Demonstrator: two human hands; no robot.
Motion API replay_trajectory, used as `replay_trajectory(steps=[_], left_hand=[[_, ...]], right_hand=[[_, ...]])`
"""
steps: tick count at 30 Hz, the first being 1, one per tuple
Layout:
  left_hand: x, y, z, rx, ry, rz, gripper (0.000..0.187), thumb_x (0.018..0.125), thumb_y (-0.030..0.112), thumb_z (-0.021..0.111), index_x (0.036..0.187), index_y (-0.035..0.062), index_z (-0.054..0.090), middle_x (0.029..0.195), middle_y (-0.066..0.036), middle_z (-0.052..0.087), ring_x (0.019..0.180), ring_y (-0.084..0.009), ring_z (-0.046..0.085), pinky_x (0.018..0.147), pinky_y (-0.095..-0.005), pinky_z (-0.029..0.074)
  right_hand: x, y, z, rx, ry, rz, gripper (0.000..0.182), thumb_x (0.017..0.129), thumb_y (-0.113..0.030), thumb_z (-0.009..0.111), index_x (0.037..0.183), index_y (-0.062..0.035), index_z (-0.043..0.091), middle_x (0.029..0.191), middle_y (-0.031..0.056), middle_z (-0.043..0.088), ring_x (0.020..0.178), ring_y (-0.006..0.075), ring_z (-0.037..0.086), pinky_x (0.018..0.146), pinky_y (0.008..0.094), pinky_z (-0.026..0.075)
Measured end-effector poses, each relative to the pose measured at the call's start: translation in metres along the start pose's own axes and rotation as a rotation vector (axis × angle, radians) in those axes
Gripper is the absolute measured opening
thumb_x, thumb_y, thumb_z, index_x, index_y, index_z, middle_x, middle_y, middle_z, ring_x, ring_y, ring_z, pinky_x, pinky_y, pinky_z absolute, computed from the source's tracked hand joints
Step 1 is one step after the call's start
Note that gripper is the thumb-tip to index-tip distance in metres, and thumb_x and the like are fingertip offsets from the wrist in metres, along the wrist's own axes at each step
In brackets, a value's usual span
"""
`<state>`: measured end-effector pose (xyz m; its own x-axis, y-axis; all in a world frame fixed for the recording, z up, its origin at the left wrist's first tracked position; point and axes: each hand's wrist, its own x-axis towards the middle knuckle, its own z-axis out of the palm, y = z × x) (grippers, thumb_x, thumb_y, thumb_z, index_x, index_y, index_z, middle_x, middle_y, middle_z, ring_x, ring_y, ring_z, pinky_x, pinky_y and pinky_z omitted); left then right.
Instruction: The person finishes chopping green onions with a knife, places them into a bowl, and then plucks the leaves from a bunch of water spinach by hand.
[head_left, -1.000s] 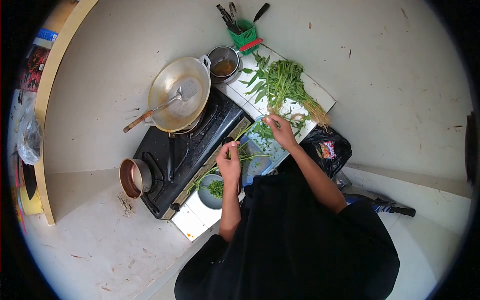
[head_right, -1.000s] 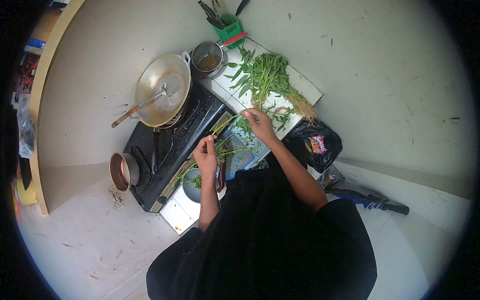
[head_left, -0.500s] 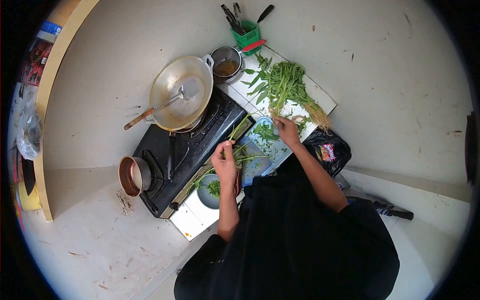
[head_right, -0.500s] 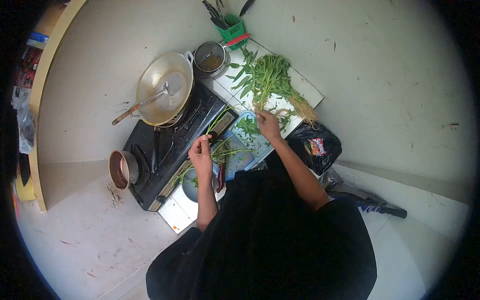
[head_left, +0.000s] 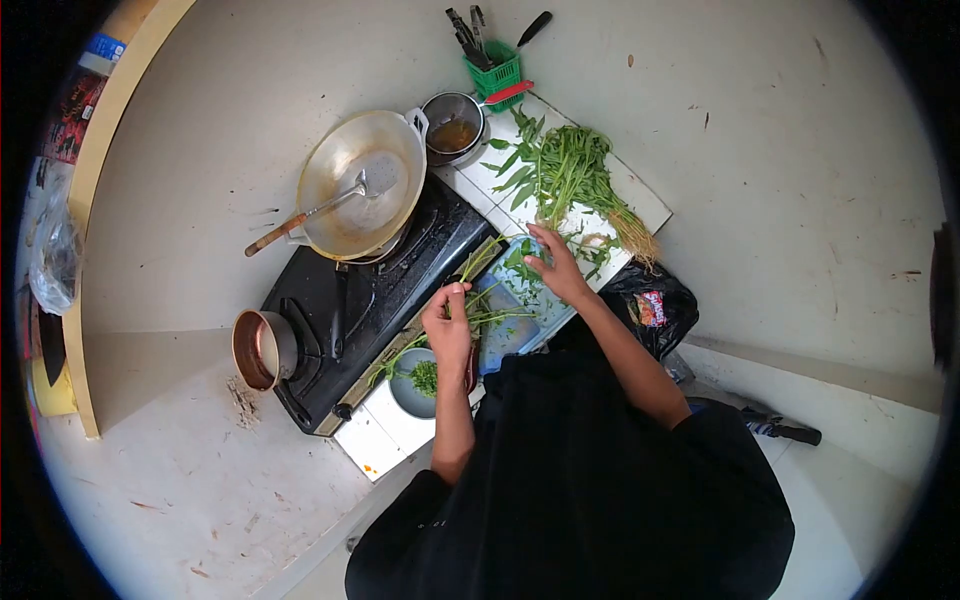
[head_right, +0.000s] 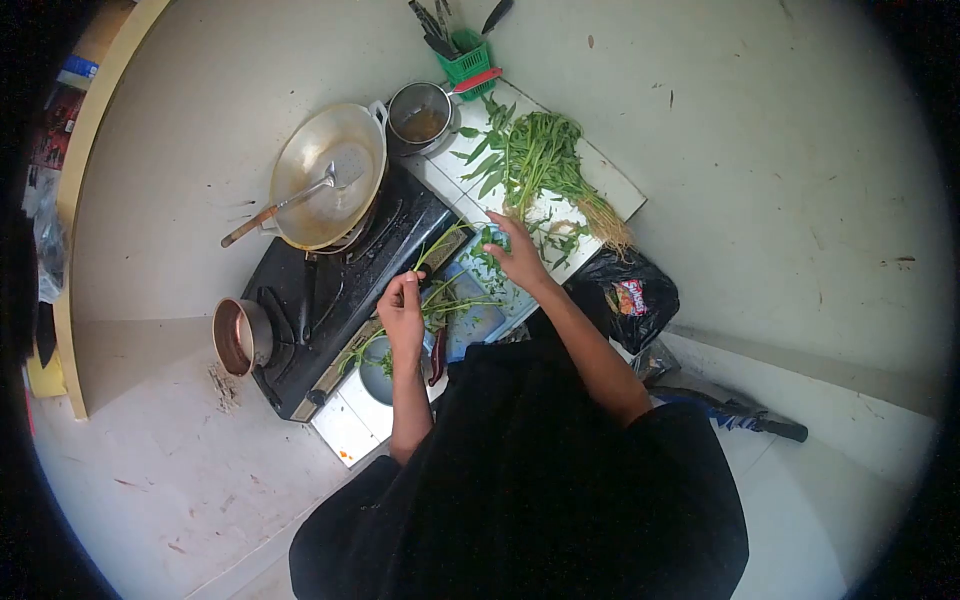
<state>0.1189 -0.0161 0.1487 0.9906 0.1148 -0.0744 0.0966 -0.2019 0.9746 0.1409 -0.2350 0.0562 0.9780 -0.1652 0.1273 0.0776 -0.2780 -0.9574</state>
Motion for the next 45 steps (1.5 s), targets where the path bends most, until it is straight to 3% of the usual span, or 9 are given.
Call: replay_trajectory(steps=[3,7,25,28,30,32,35,42,45], left_hand=[[0.002,-0.005,0.002,0.014,0.011,0.121,0.027,0.100,0.022,0.057,0.096,-0.0007,0.071,0.081,0.003,0.062,0.074,-0.0041,0.049,0.067,-0.0213,0.038],[0.003,-0.001,0.000,0.040,0.009,0.094,0.027,0.100,0.021,0.057,0.096,-0.0016,0.071,0.084,0.001,0.065,0.077,-0.0053,0.052,0.071,-0.0221,0.041],[0.001,-0.007,-0.014,0.062,0.062,0.145,0.027,0.099,0.022,0.059,0.097,-0.0024,0.070,0.093,-0.004,0.070,0.086,-0.0103,0.059,0.083,-0.0255,0.045],[0.005,-0.003,-0.030,-0.009,0.148,0.160,0.026,0.100,0.023,0.059,0.097,-0.0010,0.070,0.082,0.000,0.065,0.076,-0.0060,0.054,0.069,-0.0225,0.042],[0.011,-0.007,-0.046,-0.021,0.125,-0.029,0.025,0.099,0.019,0.058,0.097,-0.0018,0.071,0.093,-0.005,0.071,0.086,-0.0100,0.059,0.081,-0.0260,0.046],[0.013,-0.010,-0.050,-0.006,0.125,-0.018,0.025,0.099,0.020,0.059,0.098,-0.0015,0.071,0.094,-0.006,0.071,0.087,-0.0094,0.059,0.081,-0.0256,0.046],[0.015,-0.008,-0.055,0.037,0.061,0.043,0.028,0.100,0.026,0.059,0.100,0.0007,0.071,0.070,0.008,0.050,0.063,-0.0018,0.037,0.055,-0.0211,0.025],[0.019,0.012,-0.078,0.388,-0.024,0.167,0.028,0.097,0.022,0.061,0.102,-0.0042,0.069,0.088,-0.010,0.071,0.082,-0.0134,0.062,0.075,-0.0282,0.047],[0.020,0.019,-0.087,0.464,-0.043,0.153,0.023,0.094,0.017,0.061,0.099,-0.0039,0.069,0.093,-0.019,0.069,0.084,-0.0319,0.067,0.078,-0.0353,0.050]], right_hand=[[0.001,0.002,0.001,0.094,-0.043,0.059,0.038,0.091,-0.018,0.068,0.125,-0.0051,0.059,0.114,0.0130,0.064,0.106,0.0223,0.060,0.091,0.0354,0.047],[0.003,0.019,0.010,0.153,0.002,0.197,0.025,0.095,-0.021,0.064,0.111,-0.0020,0.066,0.092,0.0083,0.069,0.085,0.0144,0.063,0.077,0.0289,0.048],[0.005,0.048,0.023,0.183,0.177,0.283,0.026,0.094,-0.020,0.064,0.104,0.0040,0.068,0.085,0.0084,0.070,0.077,0.0143,0.066,0.071,0.0288,0.051],[0.003,0.068,0.018,0.145,0.185,0.310,0.024,0.093,-0.019,0.065,0.106,0.0009,0.069,0.083,0.0087,0.071,0.071,0.0163,0.065,0.070,0.0289,0.052],[0.002,0.076,0.019,0.050,0.117,0.302,0.021,0.092,-0.017,0.065,0.107,-0.0026,0.070,0.081,0.0101,0.072,0.069,0.0199,0.067,0.071,0.0292,0.053],[0.001,0.069,0.022,-0.010,0.045,0.244,0.023,0.090,-0.009,0.065,0.112,-0.0029,0.067,0.091,0.0143,0.071,0.078,0.0217,0.069,0.072,0.0300,0.053],[0.003,0.043,0.035,-0.032,0.099,0.134,0.025,0.086,0.004,0.066,0.109,-0.0036,0.065,0.097,0.0114,0.066,0.080,0.0165,0.066,0.072,0.0288,0.052],[0.004,0.032,0.041,-0.493,-0.092,-0.134,0.022,0.074,0.008,0.069,0.091,-0.0065,0.063,0.106,0.0098,0.053,0.103,0.0293,0.055,0.090,0.0423,0.045],[-0.007,0.027,0.042,-0.640,-0.158,-0.148,0.017,0.074,-0.001,0.072,0.088,-0.0085,0.066,0.113,0.0067,0.052,0.116,0.0288,0.046,0.100,0.0472,0.033]])
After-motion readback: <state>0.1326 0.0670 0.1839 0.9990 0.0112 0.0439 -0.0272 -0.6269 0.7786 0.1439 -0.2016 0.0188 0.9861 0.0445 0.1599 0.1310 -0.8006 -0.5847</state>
